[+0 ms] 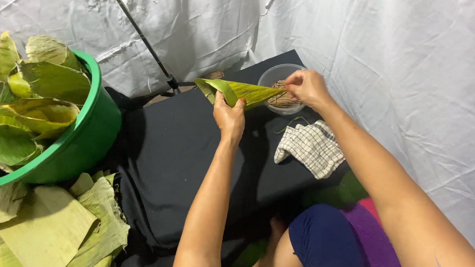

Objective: Wiping banana leaves with a cloth, folding them into cones, and securing them with small wooden sticks.

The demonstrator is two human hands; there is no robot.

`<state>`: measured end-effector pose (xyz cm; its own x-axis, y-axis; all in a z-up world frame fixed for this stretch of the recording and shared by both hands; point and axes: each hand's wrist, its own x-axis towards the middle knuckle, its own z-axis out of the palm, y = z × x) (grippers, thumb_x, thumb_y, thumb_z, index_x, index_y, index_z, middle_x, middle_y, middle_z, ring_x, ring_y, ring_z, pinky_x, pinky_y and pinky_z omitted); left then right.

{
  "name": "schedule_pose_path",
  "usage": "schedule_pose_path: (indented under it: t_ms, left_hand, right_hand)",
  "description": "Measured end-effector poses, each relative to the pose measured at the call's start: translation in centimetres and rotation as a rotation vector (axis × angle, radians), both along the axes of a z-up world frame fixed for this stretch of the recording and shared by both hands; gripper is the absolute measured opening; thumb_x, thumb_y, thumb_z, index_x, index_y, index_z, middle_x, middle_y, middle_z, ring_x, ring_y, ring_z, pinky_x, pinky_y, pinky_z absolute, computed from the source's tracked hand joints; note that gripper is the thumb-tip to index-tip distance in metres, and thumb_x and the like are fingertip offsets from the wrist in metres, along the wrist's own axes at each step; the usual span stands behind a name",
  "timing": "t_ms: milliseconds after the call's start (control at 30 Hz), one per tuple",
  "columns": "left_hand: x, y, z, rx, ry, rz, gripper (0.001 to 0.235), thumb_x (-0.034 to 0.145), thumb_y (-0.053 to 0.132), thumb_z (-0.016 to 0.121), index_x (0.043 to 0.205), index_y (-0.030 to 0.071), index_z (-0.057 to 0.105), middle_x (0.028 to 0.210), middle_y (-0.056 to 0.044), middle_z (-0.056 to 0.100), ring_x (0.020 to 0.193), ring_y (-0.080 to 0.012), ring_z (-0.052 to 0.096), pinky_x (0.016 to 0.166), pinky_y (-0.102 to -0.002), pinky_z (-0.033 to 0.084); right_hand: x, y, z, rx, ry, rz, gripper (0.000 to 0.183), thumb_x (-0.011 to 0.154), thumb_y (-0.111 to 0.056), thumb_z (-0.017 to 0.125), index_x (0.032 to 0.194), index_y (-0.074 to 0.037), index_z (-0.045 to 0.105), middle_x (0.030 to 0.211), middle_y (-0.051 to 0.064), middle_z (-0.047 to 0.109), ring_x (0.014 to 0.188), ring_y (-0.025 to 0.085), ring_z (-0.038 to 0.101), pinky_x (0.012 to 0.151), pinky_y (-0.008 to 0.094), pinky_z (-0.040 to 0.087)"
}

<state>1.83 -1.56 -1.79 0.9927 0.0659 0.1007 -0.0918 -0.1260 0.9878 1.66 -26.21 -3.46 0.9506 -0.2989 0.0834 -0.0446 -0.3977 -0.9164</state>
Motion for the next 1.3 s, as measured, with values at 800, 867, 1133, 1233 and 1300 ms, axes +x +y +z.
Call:
schedule_pose_path:
  t_ms: [800,867,1133,1233,1300]
  left_hand:
    - [0.9,0.0,-1.2,0.059,0.014,0.054,0.084,0.087,0.013,0.079,0.156,-0.002,0.034,0.146,-0.030,0.050,0.137,-0.0439,0.048,0.109,-0.051,0.047]
    - [1.0,0.0,-1.7,0.074,0.013,0.059,0.083,0.087,0.013,0.079,0.156,-0.002,0.035,0.145,-0.030,0.051,0.136,-0.0437,0.049,0.108,-0.051,0.047]
    - [0.8,-0.3,-1.2,0.104,-0.002,0.079,0.081,0.085,0.013,0.079,0.154,0.000,0.039,0.142,-0.029,0.056,0.132,-0.0417,0.055,0.104,-0.049,0.051]
    - [0.8,-0.3,-1.4,0.123,-0.005,0.090,0.081,0.084,0.015,0.080,0.154,0.001,0.040,0.139,-0.028,0.059,0.130,-0.0408,0.057,0.101,-0.049,0.053]
    - [0.4,-0.3,-1.0,0.084,-0.005,0.085,0.081,0.086,0.013,0.079,0.154,-0.001,0.038,0.140,-0.029,0.058,0.130,-0.0424,0.056,0.102,-0.050,0.052]
  right_hand:
    - [4.0,-1.9,-1.9,-1.150,0.394,0.412,0.024,0.074,-0.031,0.079,0.087,-0.011,0.082,0.092,0.016,0.079,0.099,0.038,0.075,0.090,0.049,0.059]
    - [3.2,-1.8,-0.8,-1.109,0.405,0.404,0.024,0.075,-0.029,0.075,0.089,-0.011,0.082,0.092,0.017,0.079,0.099,0.039,0.075,0.091,0.049,0.059]
    - [1.8,-3.4,2.0,-0.922,0.195,0.305,0.021,0.080,-0.012,0.072,0.100,-0.010,0.076,0.097,0.017,0.078,0.105,0.041,0.071,0.094,0.052,0.055]
    - [2.3,-4.2,0.6,-1.047,0.200,0.190,0.018,0.082,-0.020,0.075,0.099,-0.022,0.080,0.095,0.005,0.079,0.100,0.034,0.074,0.089,0.045,0.059]
    - [1.4,-3.3,1.7,-1.042,0.161,0.107,0.021,0.080,-0.022,0.081,0.101,-0.025,0.081,0.100,0.006,0.075,0.101,0.034,0.073,0.089,0.045,0.058]
